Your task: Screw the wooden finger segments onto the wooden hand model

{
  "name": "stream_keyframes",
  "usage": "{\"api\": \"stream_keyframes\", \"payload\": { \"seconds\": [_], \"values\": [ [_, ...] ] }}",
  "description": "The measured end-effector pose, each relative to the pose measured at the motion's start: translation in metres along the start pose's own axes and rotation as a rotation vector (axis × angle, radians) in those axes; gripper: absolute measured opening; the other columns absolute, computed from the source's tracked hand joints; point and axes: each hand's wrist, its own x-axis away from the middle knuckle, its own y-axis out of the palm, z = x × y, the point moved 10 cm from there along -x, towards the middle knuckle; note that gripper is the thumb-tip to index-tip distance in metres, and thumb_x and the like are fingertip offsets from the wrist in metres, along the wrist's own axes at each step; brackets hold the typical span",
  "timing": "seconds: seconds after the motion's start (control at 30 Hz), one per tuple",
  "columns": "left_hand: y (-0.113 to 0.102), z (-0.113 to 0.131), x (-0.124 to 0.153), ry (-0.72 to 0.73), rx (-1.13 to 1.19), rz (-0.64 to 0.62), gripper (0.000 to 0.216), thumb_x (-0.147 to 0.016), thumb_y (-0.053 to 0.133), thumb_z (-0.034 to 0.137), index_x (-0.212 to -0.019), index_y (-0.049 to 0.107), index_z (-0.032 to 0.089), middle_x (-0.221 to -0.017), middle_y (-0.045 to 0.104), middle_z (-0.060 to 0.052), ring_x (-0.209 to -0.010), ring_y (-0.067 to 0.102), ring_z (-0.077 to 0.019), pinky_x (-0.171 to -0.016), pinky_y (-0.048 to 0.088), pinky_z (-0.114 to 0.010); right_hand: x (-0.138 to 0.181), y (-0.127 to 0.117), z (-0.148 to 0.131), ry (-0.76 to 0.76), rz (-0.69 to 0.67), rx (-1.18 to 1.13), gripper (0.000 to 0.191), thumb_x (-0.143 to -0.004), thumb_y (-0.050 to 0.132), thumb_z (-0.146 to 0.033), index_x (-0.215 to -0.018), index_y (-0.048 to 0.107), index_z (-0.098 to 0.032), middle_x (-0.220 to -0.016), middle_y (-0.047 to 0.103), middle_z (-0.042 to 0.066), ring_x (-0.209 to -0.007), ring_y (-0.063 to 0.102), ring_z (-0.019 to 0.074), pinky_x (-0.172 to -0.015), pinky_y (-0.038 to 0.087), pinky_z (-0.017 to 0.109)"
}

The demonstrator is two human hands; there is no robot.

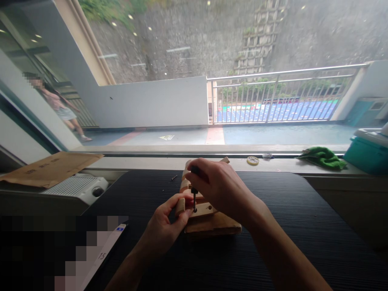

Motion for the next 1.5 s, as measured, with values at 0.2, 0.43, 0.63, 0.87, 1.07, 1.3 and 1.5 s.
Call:
{"api": "stream_keyframes", "payload": {
  "seconds": [0.2, 0.43, 0.63, 0.87, 1.07, 1.3, 1.5],
  "values": [
    [0.001, 0.000, 0.000, -0.006, 0.007, -0.007, 0.021, -0.083, 0.054, 0.018, -0.102, 0.061, 0.019, -0.105, 0.065, -0.002, -0.096, 0.059, -0.0157, -0.085, 0.045, -0.022, 0.002, 0.000, -0.005, 0.000, -0.007, 0.031, 0.018, -0.089, 0.049, -0.029, -0.099, 0.061, -0.020, -0.065, 0.057, -0.004, -0.054, 0.047, 0.0080, -0.052, 0.034, 0.020],
    [0.002, -0.002, 0.001, 0.023, 0.022, -0.007, 0.021, -0.083, 0.054, 0.016, -0.103, 0.060, 0.021, -0.106, 0.063, 0.000, -0.097, 0.059, -0.0137, -0.085, 0.044, -0.020, 0.003, 0.003, -0.009, -0.021, -0.039, 0.041, 0.023, -0.089, 0.047, -0.023, -0.109, 0.058, -0.023, -0.072, 0.062, -0.004, -0.060, 0.051, 0.0090, -0.055, 0.037, 0.020],
    [0.002, -0.002, 0.001, 0.018, 0.003, -0.008, 0.022, -0.083, 0.055, 0.016, -0.103, 0.060, 0.020, -0.108, 0.063, 0.000, -0.100, 0.058, -0.0136, -0.088, 0.042, -0.020, 0.004, 0.001, 0.001, 0.029, -0.015, 0.012, 0.018, -0.089, 0.050, -0.035, -0.099, 0.059, -0.023, -0.071, 0.061, -0.003, -0.059, 0.051, 0.0093, -0.052, 0.037, 0.020],
    [0.003, -0.001, 0.000, 0.016, 0.034, -0.019, 0.020, -0.084, 0.053, 0.017, -0.102, 0.060, 0.020, -0.102, 0.063, 0.000, -0.092, 0.059, -0.0133, -0.082, 0.045, -0.020, 0.002, 0.000, -0.006, 0.020, 0.012, 0.086, 0.013, -0.088, 0.053, -0.034, -0.089, 0.058, -0.023, -0.066, 0.056, -0.006, -0.056, 0.046, 0.0076, -0.053, 0.034, 0.021],
    [0.003, -0.002, 0.001, -0.010, 0.016, -0.014, 0.022, -0.083, 0.054, 0.017, -0.105, 0.060, 0.020, -0.100, 0.064, -0.001, -0.088, 0.059, -0.0142, -0.078, 0.046, -0.021, 0.001, 0.003, -0.009, -0.031, 0.021, 0.069, 0.007, -0.086, 0.054, -0.028, -0.085, 0.056, -0.021, -0.072, 0.055, -0.005, -0.059, 0.045, 0.0070, -0.054, 0.035, 0.020],
    [0.002, -0.002, 0.002, 0.008, 0.022, -0.001, 0.022, -0.083, 0.053, 0.016, -0.103, 0.061, 0.019, -0.105, 0.065, -0.003, -0.093, 0.059, -0.0159, -0.084, 0.045, -0.023, 0.001, 0.006, -0.003, 0.003, 0.005, 0.146, 0.013, -0.088, 0.051, -0.032, -0.082, 0.055, -0.020, -0.065, 0.052, -0.006, -0.054, 0.042, 0.0078, -0.050, 0.032, 0.021],
    [0.003, -0.005, 0.003, 0.009, 0.027, -0.003, 0.023, -0.082, 0.053, 0.015, -0.104, 0.060, 0.020, -0.103, 0.065, -0.003, -0.092, 0.059, -0.0160, -0.085, 0.045, -0.024, 0.000, 0.003, -0.006, -0.005, 0.042, 0.171, 0.013, -0.087, 0.053, -0.031, -0.080, 0.056, -0.020, -0.066, 0.052, -0.005, -0.054, 0.042, 0.0075, -0.050, 0.032, 0.021]
  ]
}}
